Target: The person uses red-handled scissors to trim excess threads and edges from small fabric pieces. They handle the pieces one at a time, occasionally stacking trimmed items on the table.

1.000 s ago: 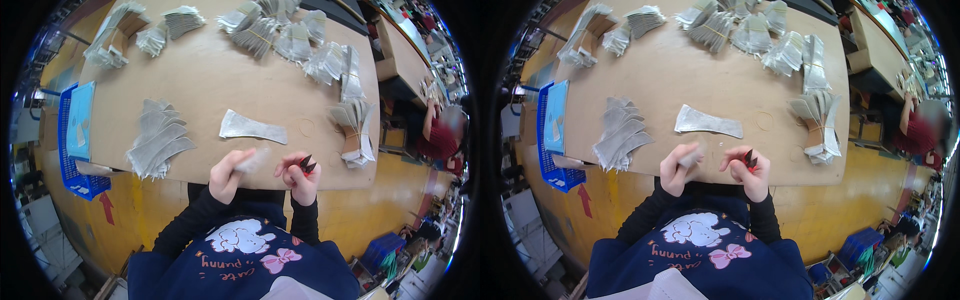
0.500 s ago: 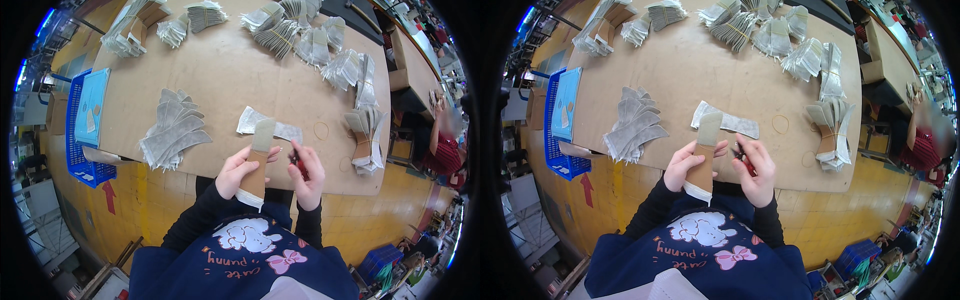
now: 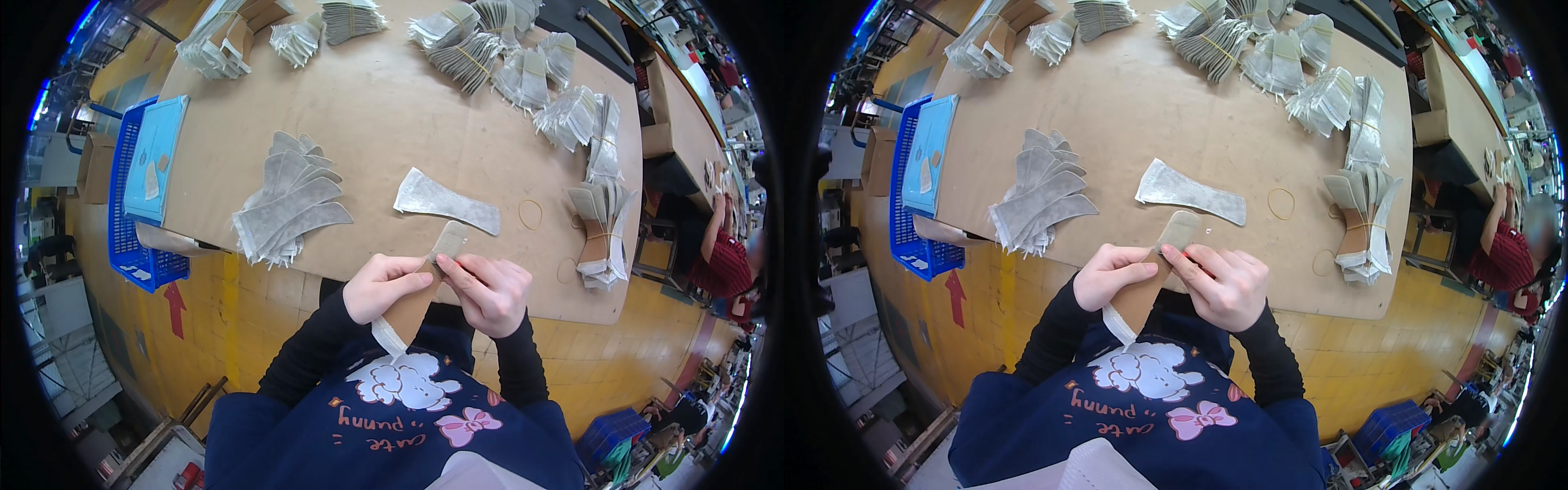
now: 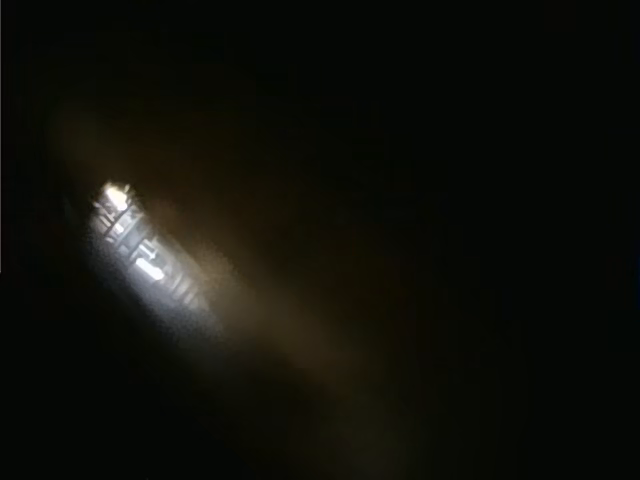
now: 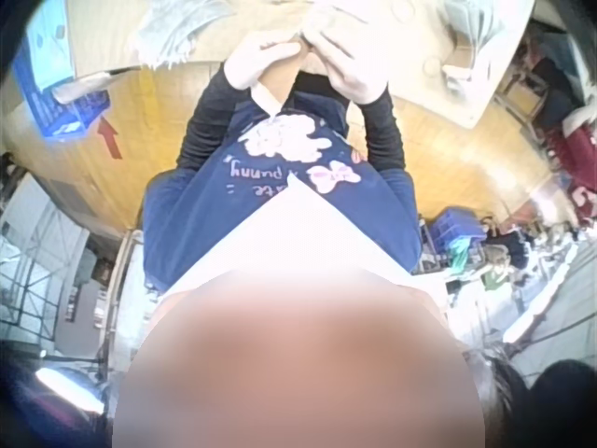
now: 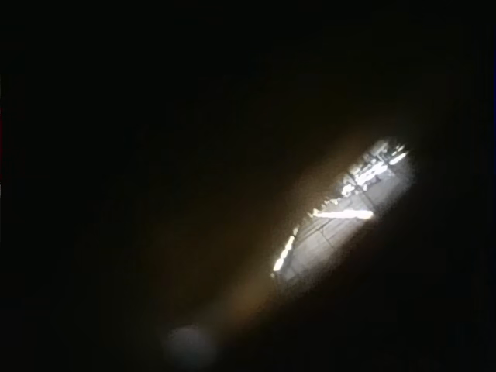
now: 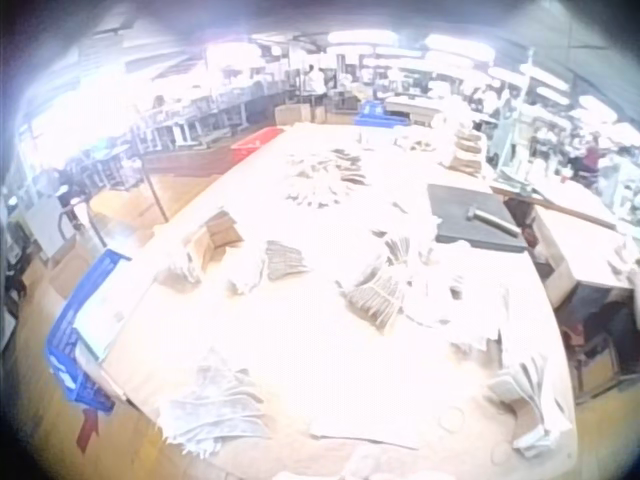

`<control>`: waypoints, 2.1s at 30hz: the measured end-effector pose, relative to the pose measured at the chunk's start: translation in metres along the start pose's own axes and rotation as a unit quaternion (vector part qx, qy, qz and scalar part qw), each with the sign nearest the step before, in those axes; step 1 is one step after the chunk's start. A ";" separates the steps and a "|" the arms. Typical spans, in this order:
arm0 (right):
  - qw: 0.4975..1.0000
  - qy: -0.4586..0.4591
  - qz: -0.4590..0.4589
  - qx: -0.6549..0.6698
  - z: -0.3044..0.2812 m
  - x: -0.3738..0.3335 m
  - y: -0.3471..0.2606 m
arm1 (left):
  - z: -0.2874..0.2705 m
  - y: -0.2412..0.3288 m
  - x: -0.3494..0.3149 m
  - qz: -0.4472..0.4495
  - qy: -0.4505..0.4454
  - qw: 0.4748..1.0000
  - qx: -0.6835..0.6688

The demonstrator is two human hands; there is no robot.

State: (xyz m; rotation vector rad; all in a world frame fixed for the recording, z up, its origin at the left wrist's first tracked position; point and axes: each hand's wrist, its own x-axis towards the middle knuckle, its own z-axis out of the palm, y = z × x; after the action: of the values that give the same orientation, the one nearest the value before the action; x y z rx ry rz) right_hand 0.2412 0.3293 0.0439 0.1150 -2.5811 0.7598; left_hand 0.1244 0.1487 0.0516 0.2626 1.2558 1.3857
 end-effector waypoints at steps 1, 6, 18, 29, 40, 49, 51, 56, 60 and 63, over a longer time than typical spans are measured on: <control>1.000 -0.001 0.007 0.005 0.000 0.000 -0.001 | 0.000 0.001 0.000 -0.005 0.004 1.000 0.008; 0.999 0.008 0.029 0.039 0.002 -0.003 -0.003 | 0.003 0.000 0.000 0.004 -0.008 1.000 0.016; 0.997 0.004 0.033 0.071 0.005 -0.006 0.000 | -0.002 0.001 -0.001 0.060 -0.032 0.991 0.117; 0.995 0.029 0.027 0.093 0.005 -0.009 0.002 | 0.005 0.001 0.000 0.057 -0.015 0.993 0.104; 0.891 0.276 0.297 0.204 -0.028 -0.048 0.037 | -0.089 0.016 -0.048 0.219 0.434 0.727 0.485; 0.887 0.265 0.299 0.232 -0.024 -0.064 0.040 | -0.023 -0.018 -0.004 0.203 0.376 0.601 0.676; 0.861 0.301 0.297 0.284 -0.022 -0.061 0.038 | -0.002 -0.023 0.039 0.319 0.201 0.692 0.616; 0.834 0.350 0.274 0.327 -0.023 -0.064 0.029 | 0.010 -0.041 0.121 0.276 0.222 0.659 0.663; 0.824 0.352 0.307 0.320 -0.025 -0.074 0.034 | 0.008 -0.036 0.106 0.324 0.258 0.724 0.552; 0.819 0.348 0.330 0.315 -0.020 -0.076 0.038 | 0.011 -0.020 0.080 0.318 0.222 0.901 0.193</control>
State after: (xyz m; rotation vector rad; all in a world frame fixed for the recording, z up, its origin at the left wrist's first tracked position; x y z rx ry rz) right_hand 0.3097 0.3692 0.0070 -0.7585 -1.5527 1.5348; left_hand 0.1214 0.2141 0.0002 0.7113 1.9444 1.8004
